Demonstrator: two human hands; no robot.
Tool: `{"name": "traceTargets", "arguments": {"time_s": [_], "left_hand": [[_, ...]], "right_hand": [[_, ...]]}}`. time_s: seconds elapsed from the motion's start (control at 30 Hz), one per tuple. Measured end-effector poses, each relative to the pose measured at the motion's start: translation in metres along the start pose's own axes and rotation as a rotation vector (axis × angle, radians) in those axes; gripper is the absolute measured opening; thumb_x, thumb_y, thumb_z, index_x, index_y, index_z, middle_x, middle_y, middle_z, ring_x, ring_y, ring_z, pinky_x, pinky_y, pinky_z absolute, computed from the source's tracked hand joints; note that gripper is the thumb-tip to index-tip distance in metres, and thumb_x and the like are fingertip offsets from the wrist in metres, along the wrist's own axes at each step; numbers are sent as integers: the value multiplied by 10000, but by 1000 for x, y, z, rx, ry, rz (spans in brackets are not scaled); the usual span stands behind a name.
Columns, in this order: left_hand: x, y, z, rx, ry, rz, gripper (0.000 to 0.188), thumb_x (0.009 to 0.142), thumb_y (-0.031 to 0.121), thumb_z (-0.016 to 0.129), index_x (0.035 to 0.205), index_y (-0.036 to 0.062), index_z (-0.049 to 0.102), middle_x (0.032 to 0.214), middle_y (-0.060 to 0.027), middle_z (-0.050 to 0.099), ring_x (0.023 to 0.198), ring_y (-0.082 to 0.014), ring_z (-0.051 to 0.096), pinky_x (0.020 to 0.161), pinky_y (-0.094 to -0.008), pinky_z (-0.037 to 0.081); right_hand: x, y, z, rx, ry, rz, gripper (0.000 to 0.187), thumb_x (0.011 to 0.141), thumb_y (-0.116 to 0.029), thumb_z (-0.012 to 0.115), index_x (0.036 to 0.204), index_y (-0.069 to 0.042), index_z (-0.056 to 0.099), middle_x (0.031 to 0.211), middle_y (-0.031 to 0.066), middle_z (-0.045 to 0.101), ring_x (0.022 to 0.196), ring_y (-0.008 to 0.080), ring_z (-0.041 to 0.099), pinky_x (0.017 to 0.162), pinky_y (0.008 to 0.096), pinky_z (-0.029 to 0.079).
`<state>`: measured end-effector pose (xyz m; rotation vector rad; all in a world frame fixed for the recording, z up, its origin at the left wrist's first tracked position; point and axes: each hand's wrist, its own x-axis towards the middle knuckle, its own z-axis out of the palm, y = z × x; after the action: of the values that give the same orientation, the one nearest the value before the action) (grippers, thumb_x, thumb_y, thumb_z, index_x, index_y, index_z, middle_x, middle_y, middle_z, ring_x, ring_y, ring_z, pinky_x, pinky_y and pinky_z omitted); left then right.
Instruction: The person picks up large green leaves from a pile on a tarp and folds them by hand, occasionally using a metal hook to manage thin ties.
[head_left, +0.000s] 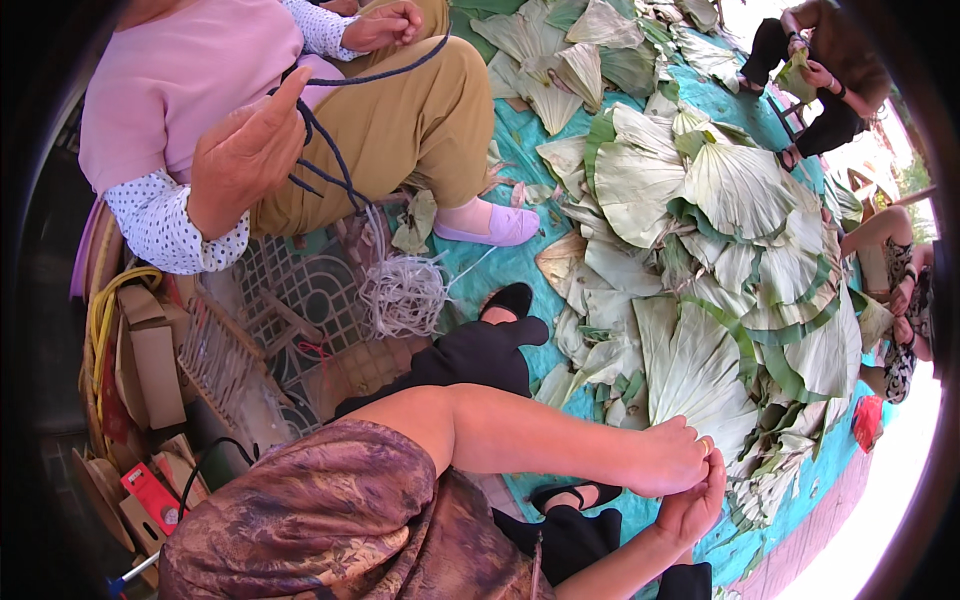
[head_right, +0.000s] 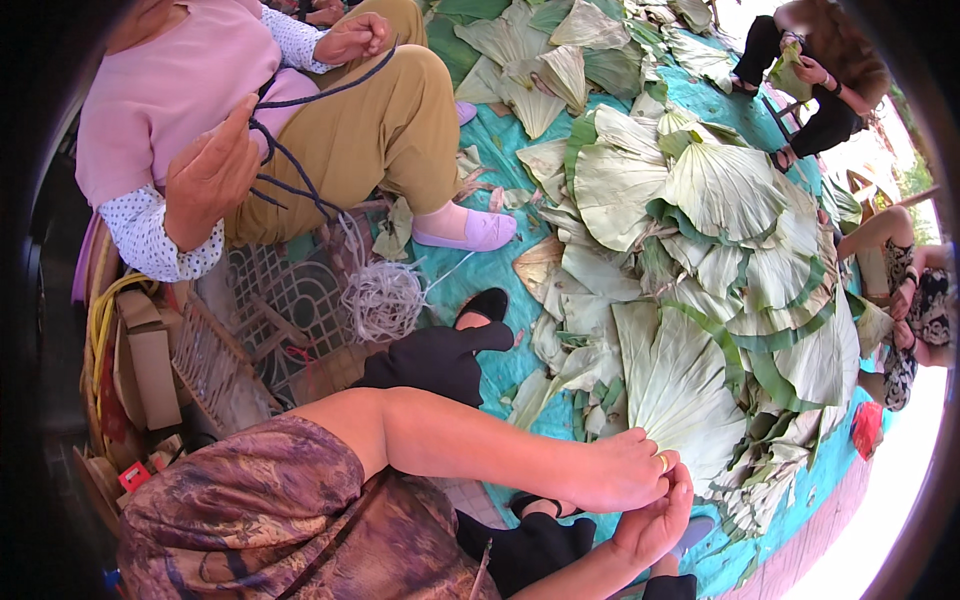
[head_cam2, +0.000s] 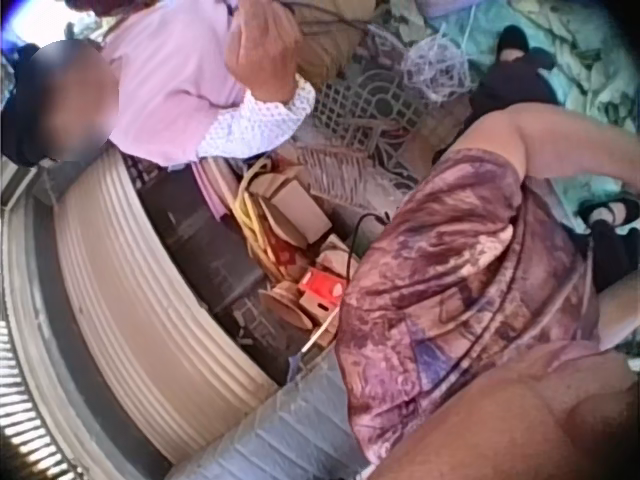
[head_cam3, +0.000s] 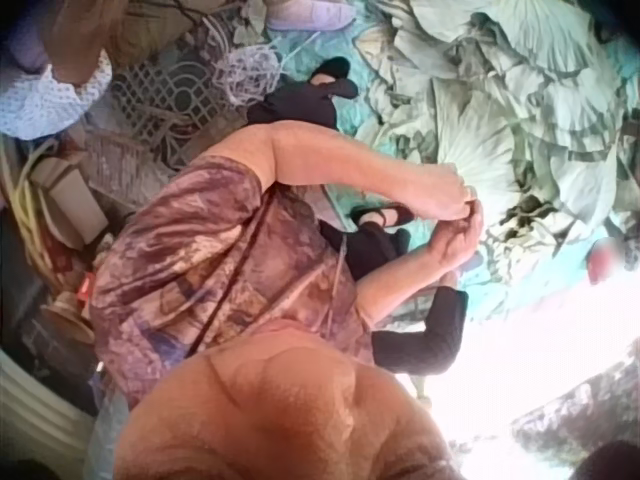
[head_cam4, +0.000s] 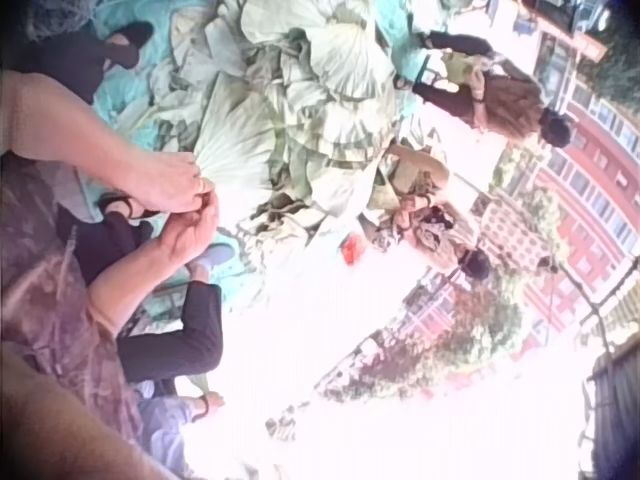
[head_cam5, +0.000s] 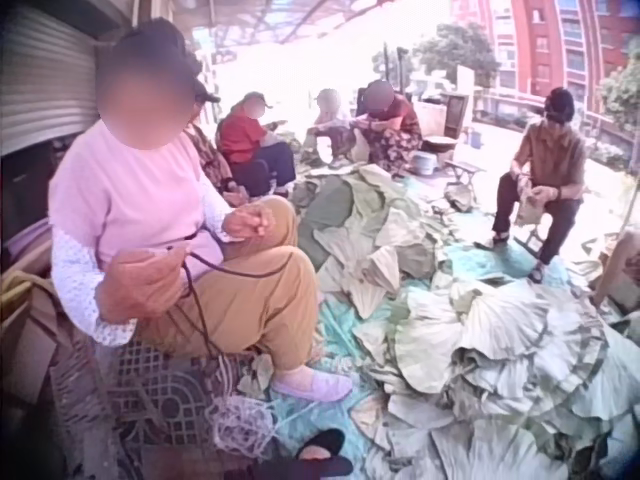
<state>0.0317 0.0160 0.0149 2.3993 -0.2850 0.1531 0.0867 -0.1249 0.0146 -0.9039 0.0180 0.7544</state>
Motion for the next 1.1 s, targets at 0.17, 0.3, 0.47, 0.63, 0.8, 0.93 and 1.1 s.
{"name": "traceTargets", "arguments": {"time_s": [0.17,0.3,0.47,0.63,0.8,0.93,1.1], "left_hand": [[-19,-7,-2,1,-51,17,206,768,167,513,884,13,586,1034,-147,523,814,-244,560,681,-357,404],[-33,-14,-3,-17,-31,46,168,756,157,518,851,26,565,1025,-159,515,825,-248,573,674,-386,424],[-28,-11,-12,-68,-130,87,276,687,112,595,929,10,511,1060,-159,496,807,-314,576,655,-412,468],[-14,-2,-27,-92,-230,113,361,696,102,628,1015,7,488,1088,-177,490,906,-352,533,756,-422,450],[-29,8,-37,54,-333,32,461,730,137,617,1158,53,467,1238,-193,421,1024,-366,483,874,-407,390],[-63,9,-60,113,-410,-13,465,741,148,609,1172,50,465,1258,-195,409,1076,-360,451,910,-403,363],[-98,20,-96,91,-356,-100,457,735,132,604,1160,32,470,1254,-184,418,1095,-358,438,927,-396,347]], "right_hand": [[-3,10,0,-131,59,-45,319,887,-156,440,1094,83,477,1107,174,513,1036,244,489,925,360,387],[-7,16,18,-192,113,-59,285,887,-114,425,1079,90,479,1070,192,530,1003,249,517,890,352,424],[-12,11,32,-313,211,-132,212,860,-45,473,1026,76,523,967,137,575,870,187,579,755,279,484],[-18,0,29,-437,206,-139,174,835,-63,521,965,43,570,860,76,599,782,130,585,683,243,480],[-27,-6,12,-647,229,-186,176,820,-99,556,948,15,594,854,48,608,772,102,564,682,236,465],[-35,0,4,-1042,222,-300,238,791,-107,582,969,50,572,805,69,605,722,116,540,664,248,446],[-43,2,7,-1337,147,-306,278,759,-151,587,966,34,573,830,136,603,769,218,556,703,319,445]]}}
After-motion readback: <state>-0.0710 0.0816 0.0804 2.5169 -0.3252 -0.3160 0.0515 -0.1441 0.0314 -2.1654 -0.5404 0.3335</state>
